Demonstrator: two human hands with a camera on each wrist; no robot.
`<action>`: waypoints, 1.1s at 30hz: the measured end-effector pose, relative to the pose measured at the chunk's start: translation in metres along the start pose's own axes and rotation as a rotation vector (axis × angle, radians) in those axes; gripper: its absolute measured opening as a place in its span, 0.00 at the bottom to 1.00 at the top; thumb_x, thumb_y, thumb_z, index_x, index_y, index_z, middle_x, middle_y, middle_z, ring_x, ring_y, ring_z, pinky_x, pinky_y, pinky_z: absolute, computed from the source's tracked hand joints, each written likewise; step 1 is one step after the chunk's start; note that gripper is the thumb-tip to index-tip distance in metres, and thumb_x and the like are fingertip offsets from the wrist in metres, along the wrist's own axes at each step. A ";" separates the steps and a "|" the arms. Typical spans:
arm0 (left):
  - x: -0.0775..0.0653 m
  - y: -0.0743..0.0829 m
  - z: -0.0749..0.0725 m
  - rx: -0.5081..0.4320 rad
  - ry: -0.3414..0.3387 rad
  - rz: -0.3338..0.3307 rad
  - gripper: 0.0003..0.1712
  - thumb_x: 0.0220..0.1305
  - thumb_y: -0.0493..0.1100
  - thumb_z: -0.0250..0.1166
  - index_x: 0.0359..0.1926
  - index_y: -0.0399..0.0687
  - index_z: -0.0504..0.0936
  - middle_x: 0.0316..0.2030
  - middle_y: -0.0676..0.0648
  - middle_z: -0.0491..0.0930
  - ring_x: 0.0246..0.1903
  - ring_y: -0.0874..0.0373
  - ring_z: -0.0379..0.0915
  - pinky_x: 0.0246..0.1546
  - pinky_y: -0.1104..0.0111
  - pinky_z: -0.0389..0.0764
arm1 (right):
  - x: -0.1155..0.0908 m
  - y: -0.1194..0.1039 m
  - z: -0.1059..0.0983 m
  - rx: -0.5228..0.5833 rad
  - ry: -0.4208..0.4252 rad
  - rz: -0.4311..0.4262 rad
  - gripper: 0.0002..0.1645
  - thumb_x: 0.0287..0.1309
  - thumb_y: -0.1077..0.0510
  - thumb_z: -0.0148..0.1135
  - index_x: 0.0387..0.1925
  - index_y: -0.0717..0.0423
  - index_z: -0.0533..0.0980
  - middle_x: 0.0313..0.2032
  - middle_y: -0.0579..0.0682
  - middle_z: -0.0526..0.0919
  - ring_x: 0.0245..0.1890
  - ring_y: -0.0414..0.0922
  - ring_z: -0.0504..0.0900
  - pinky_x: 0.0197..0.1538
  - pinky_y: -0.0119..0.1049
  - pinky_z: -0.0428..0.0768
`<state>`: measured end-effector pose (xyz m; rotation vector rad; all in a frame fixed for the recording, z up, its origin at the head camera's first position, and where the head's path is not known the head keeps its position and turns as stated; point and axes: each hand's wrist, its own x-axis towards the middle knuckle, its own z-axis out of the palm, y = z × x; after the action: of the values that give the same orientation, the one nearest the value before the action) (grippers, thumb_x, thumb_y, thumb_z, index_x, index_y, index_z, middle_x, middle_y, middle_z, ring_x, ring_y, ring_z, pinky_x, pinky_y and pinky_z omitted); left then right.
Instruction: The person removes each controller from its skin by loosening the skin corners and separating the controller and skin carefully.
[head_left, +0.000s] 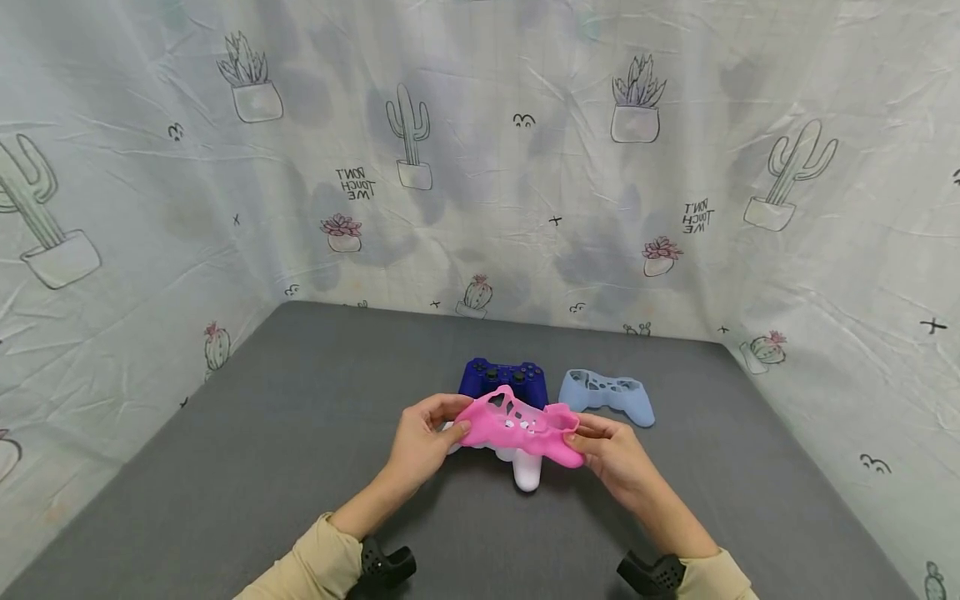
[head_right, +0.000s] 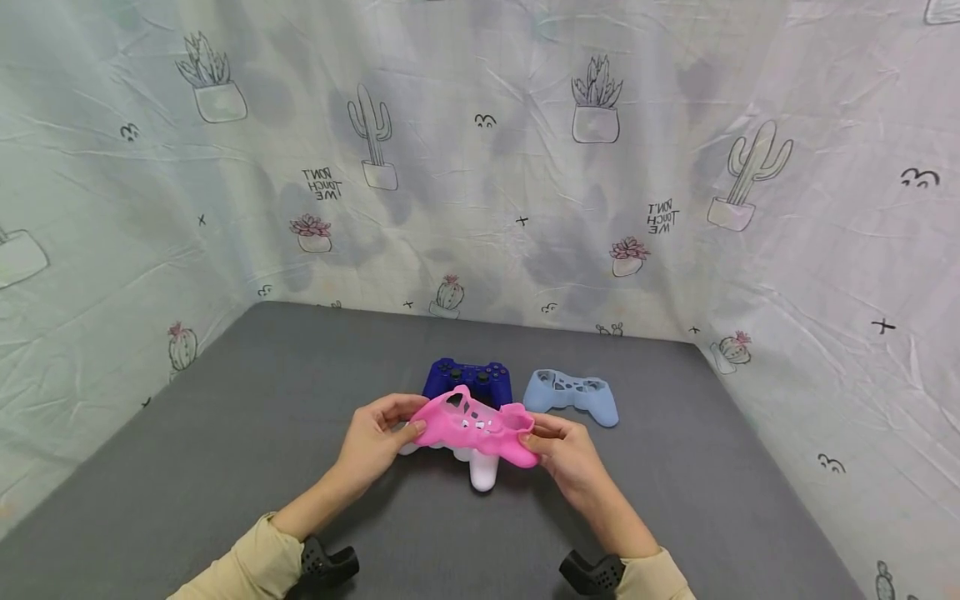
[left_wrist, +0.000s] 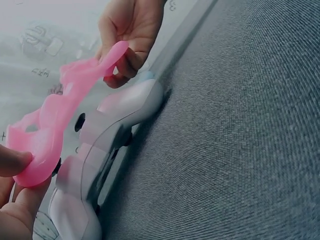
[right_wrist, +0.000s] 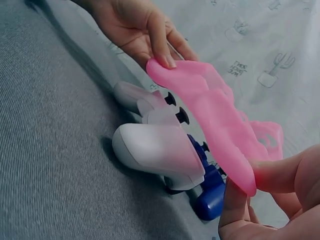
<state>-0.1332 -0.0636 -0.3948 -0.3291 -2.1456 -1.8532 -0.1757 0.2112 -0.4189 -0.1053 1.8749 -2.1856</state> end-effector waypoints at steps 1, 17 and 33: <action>0.001 -0.004 0.000 -0.006 0.000 -0.003 0.14 0.58 0.23 0.66 0.46 0.30 0.83 0.40 0.37 0.84 0.41 0.42 0.80 0.49 0.53 0.76 | 0.000 -0.001 0.000 0.000 0.003 0.007 0.24 0.59 0.70 0.65 0.58 0.71 0.75 0.43 0.58 0.82 0.40 0.47 0.80 0.42 0.35 0.81; 0.018 -0.029 0.009 -0.102 -0.036 -0.006 0.16 0.59 0.26 0.68 0.48 0.38 0.84 0.43 0.41 0.84 0.41 0.46 0.80 0.36 0.68 0.82 | 0.005 -0.025 -0.013 -0.061 0.008 -0.002 0.29 0.60 0.68 0.66 0.62 0.71 0.70 0.44 0.58 0.78 0.42 0.48 0.78 0.44 0.35 0.81; 0.032 -0.015 0.037 -0.128 -0.181 -0.022 0.19 0.59 0.25 0.67 0.52 0.32 0.80 0.41 0.39 0.79 0.41 0.48 0.81 0.37 0.70 0.81 | 0.000 -0.061 -0.062 -0.221 -0.155 -0.010 0.27 0.62 0.62 0.66 0.60 0.71 0.72 0.48 0.56 0.82 0.42 0.47 0.82 0.48 0.43 0.81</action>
<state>-0.1711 -0.0295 -0.4020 -0.5218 -2.1560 -2.0502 -0.1985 0.2786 -0.3689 -0.3173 2.0222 -1.9085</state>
